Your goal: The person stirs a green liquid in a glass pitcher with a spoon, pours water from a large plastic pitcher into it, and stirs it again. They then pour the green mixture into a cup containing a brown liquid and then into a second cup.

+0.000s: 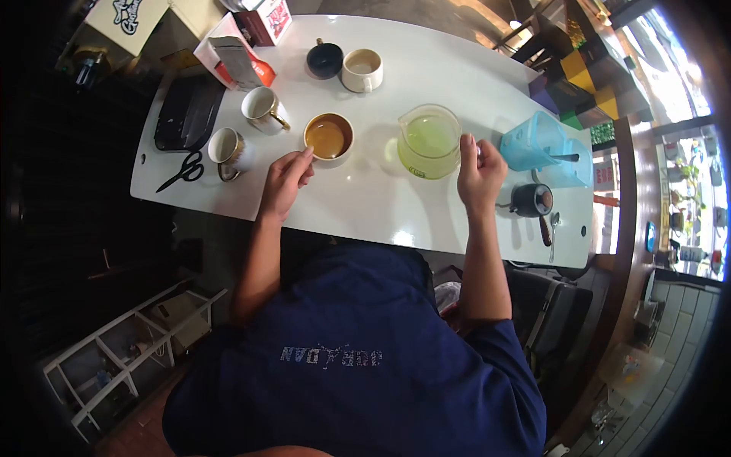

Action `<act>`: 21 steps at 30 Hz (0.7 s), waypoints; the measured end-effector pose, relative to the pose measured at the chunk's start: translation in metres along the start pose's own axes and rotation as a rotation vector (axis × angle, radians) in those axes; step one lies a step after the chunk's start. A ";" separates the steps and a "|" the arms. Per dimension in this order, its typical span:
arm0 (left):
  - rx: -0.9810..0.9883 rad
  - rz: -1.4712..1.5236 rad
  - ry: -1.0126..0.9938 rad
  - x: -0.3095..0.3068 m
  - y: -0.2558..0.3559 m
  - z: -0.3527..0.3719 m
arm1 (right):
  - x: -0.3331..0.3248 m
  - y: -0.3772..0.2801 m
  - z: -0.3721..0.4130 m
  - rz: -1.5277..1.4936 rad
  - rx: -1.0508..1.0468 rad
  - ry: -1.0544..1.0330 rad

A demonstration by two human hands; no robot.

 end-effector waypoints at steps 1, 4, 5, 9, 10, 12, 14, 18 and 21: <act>0.019 -0.051 0.009 0.000 0.005 0.002 | -0.007 -0.011 -0.006 -0.014 -0.044 0.014; 0.025 -0.015 0.010 0.006 0.019 0.008 | -0.021 -0.055 -0.019 0.073 -0.118 0.009; 0.032 -0.005 -0.001 0.007 0.023 0.009 | -0.023 -0.063 -0.024 0.052 -0.118 -0.007; 0.041 0.015 -0.009 0.012 0.033 0.013 | -0.026 -0.099 -0.036 0.092 -0.185 -0.064; 0.082 -0.006 -0.014 0.014 0.041 0.013 | -0.023 -0.105 -0.038 0.099 -0.202 -0.103; 0.122 -0.028 -0.012 0.016 0.047 0.016 | -0.019 -0.116 -0.041 0.111 -0.221 -0.143; 0.140 -0.035 0.003 0.019 0.048 0.019 | -0.013 -0.123 -0.042 0.120 -0.241 -0.185; 0.159 -0.010 0.038 0.022 0.045 0.025 | 0.002 -0.134 -0.039 0.237 -0.334 -0.240; 0.097 -0.088 0.010 0.027 0.040 0.030 | 0.010 -0.148 -0.031 0.303 -0.412 -0.250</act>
Point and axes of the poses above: each hand's wrist, its own z-axis away from the middle knuckle, its own x-axis out of the palm, y = z × x, the point moved 10 cm from there along -z, towards the middle knuckle, and after that the axes turned 10 degrees about x, right-handed, at the moved point
